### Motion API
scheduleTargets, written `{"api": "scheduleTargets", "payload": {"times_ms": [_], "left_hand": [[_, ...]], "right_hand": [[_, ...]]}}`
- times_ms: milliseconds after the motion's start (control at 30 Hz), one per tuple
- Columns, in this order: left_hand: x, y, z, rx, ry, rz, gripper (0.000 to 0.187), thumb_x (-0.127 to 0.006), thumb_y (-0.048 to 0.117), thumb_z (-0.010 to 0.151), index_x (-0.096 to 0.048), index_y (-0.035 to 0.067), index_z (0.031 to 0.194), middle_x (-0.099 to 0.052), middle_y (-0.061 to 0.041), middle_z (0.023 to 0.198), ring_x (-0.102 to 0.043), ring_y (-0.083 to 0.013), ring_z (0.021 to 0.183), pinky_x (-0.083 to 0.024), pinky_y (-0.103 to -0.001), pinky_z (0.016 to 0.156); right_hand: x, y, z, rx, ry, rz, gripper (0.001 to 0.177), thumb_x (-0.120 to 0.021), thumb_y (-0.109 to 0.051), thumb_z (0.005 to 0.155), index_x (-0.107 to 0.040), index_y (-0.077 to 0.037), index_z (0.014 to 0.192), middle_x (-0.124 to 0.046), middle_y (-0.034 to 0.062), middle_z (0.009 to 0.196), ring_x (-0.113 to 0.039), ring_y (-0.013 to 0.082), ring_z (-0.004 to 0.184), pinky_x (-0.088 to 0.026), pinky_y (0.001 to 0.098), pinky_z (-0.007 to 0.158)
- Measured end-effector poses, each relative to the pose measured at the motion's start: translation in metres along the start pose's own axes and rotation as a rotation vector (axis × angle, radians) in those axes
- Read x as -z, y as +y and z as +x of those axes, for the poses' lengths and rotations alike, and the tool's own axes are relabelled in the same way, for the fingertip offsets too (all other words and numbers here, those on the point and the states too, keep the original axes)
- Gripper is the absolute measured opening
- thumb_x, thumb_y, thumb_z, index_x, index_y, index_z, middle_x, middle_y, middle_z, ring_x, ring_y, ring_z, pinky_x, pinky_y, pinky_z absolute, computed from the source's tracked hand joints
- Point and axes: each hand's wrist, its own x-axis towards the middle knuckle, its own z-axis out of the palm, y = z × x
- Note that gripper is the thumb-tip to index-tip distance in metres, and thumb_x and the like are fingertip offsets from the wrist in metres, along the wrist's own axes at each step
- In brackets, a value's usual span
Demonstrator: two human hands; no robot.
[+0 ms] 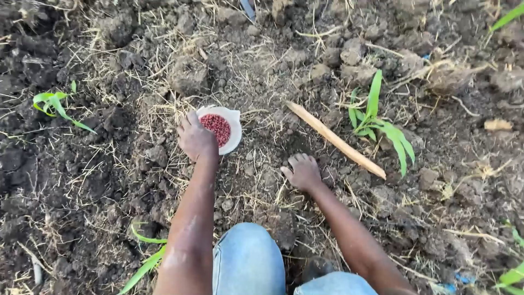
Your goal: The person kneels in a field and uses a wooden stick to dig small holes in the soil. They take red seeds from a white container and place them into the holes, then cover the seeds with soil using their hands.
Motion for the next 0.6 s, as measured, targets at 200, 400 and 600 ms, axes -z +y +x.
{"api": "scheduleTargets", "payload": {"times_ms": [200,400,600], "left_hand": [[0.0,0.0,-0.002,0.039,-0.114,0.002,0.041,-0.063,0.015,0.097,-0.06,0.023,0.137,-0.068,-0.005,0.123,-0.068,-0.0292,0.111,-0.061,-0.044,0.086],[-0.007,-0.001,-0.004,0.052,-0.109,-0.013,0.038,-0.056,0.011,0.099,-0.061,0.023,0.135,-0.069,-0.005,0.121,-0.068,-0.0261,0.109,-0.061,-0.04,0.085],[-0.018,-0.003,-0.004,0.014,0.033,-0.024,0.033,-0.056,0.016,0.095,-0.063,0.023,0.126,-0.068,-0.002,0.107,-0.068,-0.0261,0.101,-0.062,-0.042,0.082]], "right_hand": [[0.008,-0.005,-0.01,0.068,0.073,0.038,0.074,-0.05,-0.054,0.113,-0.04,-0.01,0.172,-0.032,0.018,0.181,-0.032,0.0366,0.166,-0.03,0.0579,0.132],[-0.028,0.019,0.012,0.131,0.056,-0.013,0.063,-0.047,-0.058,0.112,-0.057,-0.019,0.161,-0.056,0.0092,0.165,-0.049,0.0297,0.157,-0.04,0.0532,0.128],[-0.047,0.026,0.024,0.086,0.13,0.044,0.049,-0.055,-0.058,0.106,-0.079,-0.02,0.127,-0.077,0.0071,0.128,-0.07,0.0313,0.13,-0.056,0.0512,0.109]]}}
